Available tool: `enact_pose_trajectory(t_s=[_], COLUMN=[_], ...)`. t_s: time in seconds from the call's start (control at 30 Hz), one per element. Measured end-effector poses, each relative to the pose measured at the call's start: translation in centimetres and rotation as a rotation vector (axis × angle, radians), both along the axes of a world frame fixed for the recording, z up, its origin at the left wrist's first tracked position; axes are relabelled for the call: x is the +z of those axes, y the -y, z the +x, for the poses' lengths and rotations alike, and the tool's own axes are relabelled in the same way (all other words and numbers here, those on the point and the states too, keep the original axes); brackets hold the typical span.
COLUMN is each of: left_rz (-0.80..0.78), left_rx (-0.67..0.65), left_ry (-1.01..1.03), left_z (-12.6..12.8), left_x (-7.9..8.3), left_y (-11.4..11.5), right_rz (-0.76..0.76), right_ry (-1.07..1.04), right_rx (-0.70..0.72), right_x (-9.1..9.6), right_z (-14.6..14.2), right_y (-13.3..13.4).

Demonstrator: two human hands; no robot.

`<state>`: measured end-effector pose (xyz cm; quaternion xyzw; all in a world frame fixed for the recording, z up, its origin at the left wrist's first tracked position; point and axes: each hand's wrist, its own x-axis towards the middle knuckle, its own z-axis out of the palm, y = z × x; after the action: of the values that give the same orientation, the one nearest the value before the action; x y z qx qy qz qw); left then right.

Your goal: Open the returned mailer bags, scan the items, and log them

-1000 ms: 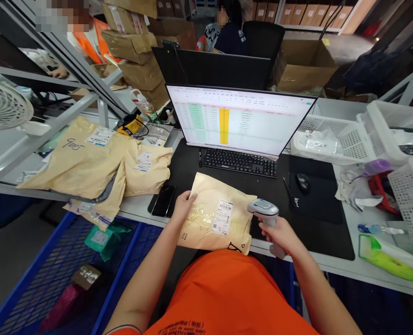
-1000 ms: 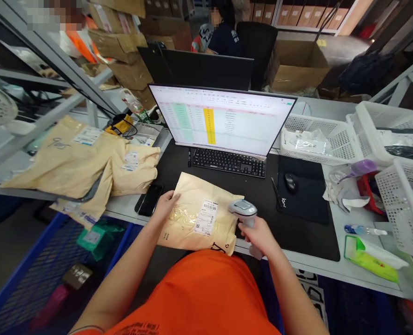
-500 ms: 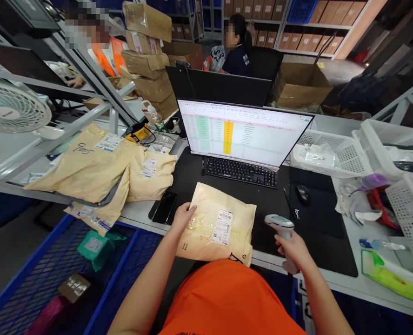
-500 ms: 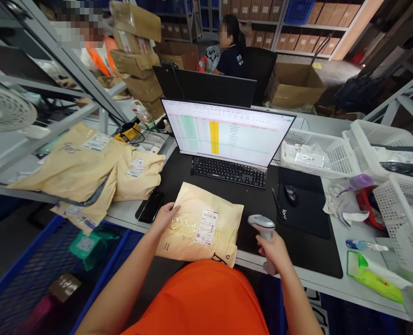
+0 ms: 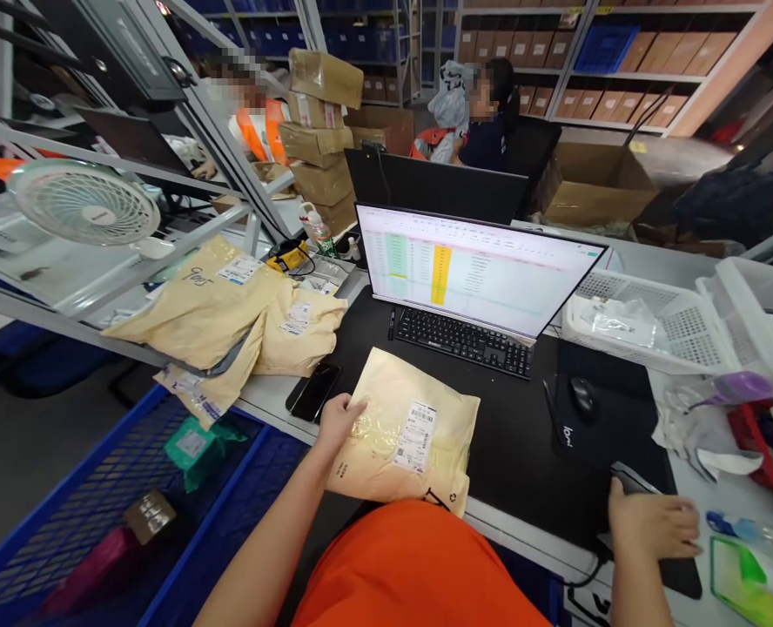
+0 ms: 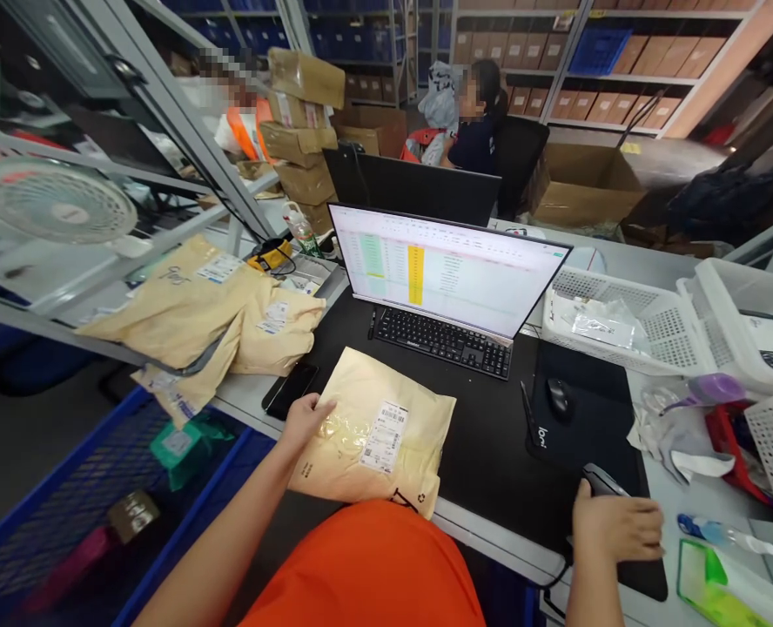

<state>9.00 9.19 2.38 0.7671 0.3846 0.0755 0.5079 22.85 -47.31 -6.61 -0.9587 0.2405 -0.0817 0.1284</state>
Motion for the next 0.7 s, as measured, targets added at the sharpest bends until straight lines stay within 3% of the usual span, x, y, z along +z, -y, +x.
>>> enact_pose_trajectory(t_s=[0.07,0.13,0.2,0.33,0.43,0.53,0.7], left_rz=[0.005,0.069,0.239,0.583,0.748,0.758,0.712], left_rx=[-0.021,-0.074,-0.185,-0.508,-0.549,-0.510,-0.529], left_ry=[0.028,0.065,0.128,0.230,0.248,0.183,-0.174], left_z=[0.8,1.2,1.0,-1.8,-4.3,-4.5,-1.6], left_x=[2.3,5.3,9.2,17.6,21.6,22.0,17.3], left_y=[0.8,1.8,3.0,5.4,6.1,5.8,5.0], right_rz=[-0.074,-0.071,-0.049,-0.023,-0.016,0.008,0.072], right_ry=[0.089,-0.005,-0.160,-0.283,-0.290,-0.302,-0.349], right_rx=[0.176,0.344,0.404,0.401,0.429,0.444,0.416], right_x=[0.2,0.4,0.2,-0.7,-1.3,-1.8,-2.5], right_z=[1.1,3.3,5.7,8.6,9.0,9.1,9.9], right_y=[-3.4,-6.6,-8.9,-10.4,-9.9,-9.3,-8.8])
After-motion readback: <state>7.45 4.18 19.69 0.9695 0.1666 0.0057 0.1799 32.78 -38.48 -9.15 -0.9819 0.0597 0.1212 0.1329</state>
